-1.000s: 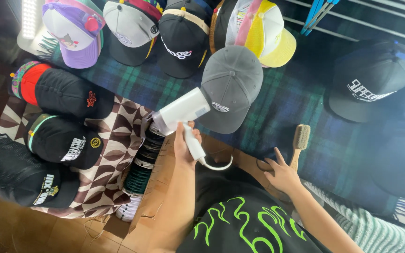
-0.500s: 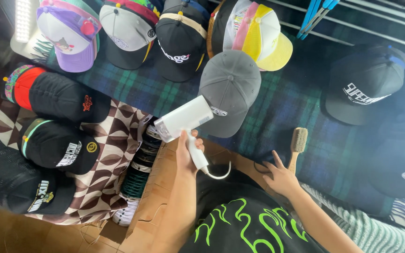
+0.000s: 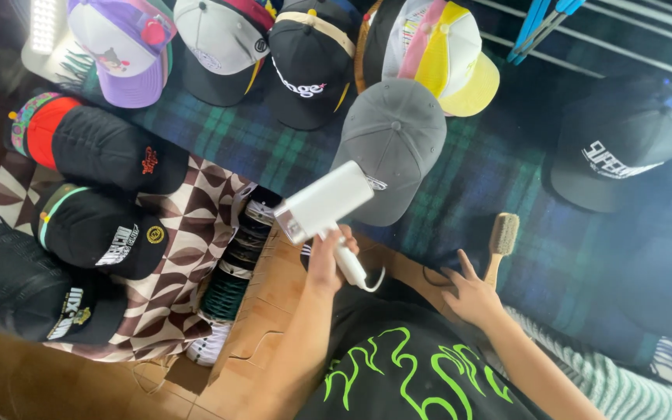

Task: Steaming and brushing a baseball cap to clean and reshape it

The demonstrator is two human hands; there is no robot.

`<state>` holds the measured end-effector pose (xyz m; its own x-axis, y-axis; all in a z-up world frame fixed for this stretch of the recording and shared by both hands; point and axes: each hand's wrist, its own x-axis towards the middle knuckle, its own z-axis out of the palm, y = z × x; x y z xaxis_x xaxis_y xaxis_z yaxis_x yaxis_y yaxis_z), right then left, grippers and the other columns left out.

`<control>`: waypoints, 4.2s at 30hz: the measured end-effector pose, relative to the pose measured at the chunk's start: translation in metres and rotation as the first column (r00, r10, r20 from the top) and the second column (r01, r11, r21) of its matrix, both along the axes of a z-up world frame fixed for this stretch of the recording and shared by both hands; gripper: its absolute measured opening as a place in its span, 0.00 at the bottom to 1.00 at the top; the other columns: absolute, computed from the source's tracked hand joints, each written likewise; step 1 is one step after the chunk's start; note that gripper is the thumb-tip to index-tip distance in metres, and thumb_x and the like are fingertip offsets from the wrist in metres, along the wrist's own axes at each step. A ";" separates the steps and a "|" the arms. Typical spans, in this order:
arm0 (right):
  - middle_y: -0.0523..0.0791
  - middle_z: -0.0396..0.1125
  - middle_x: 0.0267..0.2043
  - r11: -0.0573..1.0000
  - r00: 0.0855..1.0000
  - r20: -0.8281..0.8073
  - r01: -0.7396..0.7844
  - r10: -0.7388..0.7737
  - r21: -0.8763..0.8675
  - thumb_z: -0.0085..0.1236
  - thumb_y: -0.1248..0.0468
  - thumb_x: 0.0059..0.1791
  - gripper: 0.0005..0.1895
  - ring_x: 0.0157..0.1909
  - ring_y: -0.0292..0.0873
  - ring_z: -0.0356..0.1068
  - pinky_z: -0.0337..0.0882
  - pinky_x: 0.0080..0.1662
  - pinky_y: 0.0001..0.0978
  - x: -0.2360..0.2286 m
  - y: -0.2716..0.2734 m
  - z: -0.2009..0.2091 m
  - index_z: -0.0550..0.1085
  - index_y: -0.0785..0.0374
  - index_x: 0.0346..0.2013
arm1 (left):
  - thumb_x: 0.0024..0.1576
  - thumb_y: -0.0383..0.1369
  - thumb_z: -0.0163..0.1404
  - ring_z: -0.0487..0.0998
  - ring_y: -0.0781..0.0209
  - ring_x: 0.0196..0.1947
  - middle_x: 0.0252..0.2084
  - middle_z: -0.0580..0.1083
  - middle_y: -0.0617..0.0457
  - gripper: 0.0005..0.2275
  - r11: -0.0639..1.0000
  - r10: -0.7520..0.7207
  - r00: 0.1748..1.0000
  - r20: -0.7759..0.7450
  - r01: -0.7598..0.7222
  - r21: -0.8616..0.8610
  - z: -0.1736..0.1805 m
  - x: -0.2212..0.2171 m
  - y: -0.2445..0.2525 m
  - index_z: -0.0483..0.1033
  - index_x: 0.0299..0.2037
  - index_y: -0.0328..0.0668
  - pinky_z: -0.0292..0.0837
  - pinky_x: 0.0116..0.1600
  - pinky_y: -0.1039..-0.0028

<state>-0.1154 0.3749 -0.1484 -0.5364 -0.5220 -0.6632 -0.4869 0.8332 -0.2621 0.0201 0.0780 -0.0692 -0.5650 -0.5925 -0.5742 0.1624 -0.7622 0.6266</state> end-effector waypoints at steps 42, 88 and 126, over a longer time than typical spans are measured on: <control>0.44 0.74 0.30 0.257 0.605 0.677 0.794 -0.419 -0.551 0.74 0.63 0.39 0.16 0.35 0.42 0.73 0.75 0.42 0.39 0.029 -0.055 0.093 0.78 0.62 0.37 | 0.50 0.36 0.66 0.75 0.54 0.58 0.56 0.75 0.44 0.35 0.610 -0.712 0.701 0.050 0.651 -0.451 0.000 -0.111 0.120 0.63 0.68 0.46 0.67 0.64 0.58; 0.45 0.66 0.43 -0.654 -0.255 0.800 0.726 -0.543 -0.213 0.59 0.70 0.50 0.19 0.40 0.48 0.73 0.79 0.39 0.45 0.063 -0.244 0.021 0.71 0.64 0.56 | 0.58 0.25 0.57 0.76 0.38 0.58 0.55 0.75 0.31 0.19 0.199 -0.947 0.209 0.245 0.978 -0.066 -0.018 -0.132 -0.214 0.70 0.58 0.28 0.78 0.53 0.54; 0.51 0.72 0.28 -0.671 0.219 0.967 0.699 -0.129 -0.248 0.57 0.75 0.51 0.03 0.31 0.52 0.80 0.79 0.34 0.44 -0.050 -0.162 0.188 0.77 0.67 0.34 | 0.64 0.26 0.49 0.78 0.67 0.39 0.49 0.74 0.52 0.11 0.667 -0.416 0.906 0.081 0.365 -0.650 0.105 -0.150 -0.141 0.72 0.56 0.39 0.80 0.42 0.80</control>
